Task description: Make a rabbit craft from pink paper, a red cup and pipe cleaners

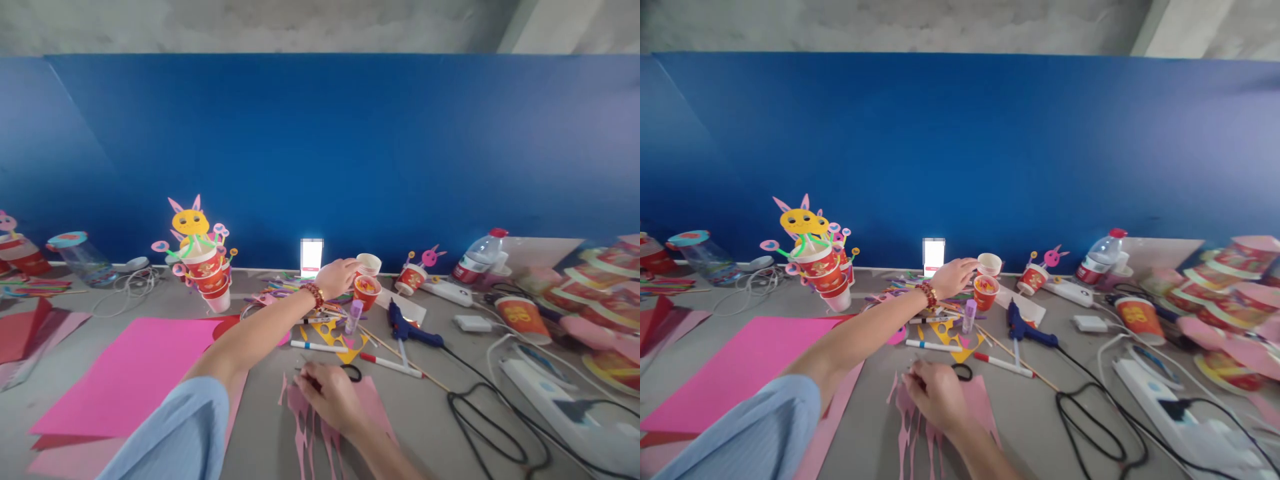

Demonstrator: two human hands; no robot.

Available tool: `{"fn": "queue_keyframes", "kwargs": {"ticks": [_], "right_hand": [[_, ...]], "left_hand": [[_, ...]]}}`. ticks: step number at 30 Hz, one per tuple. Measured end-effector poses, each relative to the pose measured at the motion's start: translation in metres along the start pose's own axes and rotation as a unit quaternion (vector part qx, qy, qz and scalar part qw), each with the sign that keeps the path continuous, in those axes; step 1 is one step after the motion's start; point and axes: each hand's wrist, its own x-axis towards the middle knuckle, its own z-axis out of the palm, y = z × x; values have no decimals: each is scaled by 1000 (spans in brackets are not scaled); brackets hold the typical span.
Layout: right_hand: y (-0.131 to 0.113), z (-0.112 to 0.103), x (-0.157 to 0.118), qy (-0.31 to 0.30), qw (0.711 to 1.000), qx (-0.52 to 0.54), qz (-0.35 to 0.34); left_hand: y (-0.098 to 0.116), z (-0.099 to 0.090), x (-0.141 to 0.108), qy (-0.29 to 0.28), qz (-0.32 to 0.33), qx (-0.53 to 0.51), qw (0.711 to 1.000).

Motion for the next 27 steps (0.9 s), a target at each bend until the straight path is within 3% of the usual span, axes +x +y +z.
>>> {"fn": "queue_keyframes", "kwargs": {"ticks": [4, 8, 18, 22, 27], "right_hand": [[0, -1, 0, -7, 1000, -10, -2], [5, 0, 1, -4, 1000, -13, -18], [10, 4, 0, -8, 1000, 2, -25], [10, 4, 2, -10, 1000, -1, -18], [10, 2, 3, -6, 1000, -4, -12]], "left_hand": [[2, 17, 38, -47, 11, 43, 998], [0, 24, 57, -93, 19, 78, 992], [-7, 7, 73, -193, 34, 118, 973], [-5, 9, 77, -195, 30, 119, 973], [-2, 15, 76, -133, 31, 100, 986]]}}
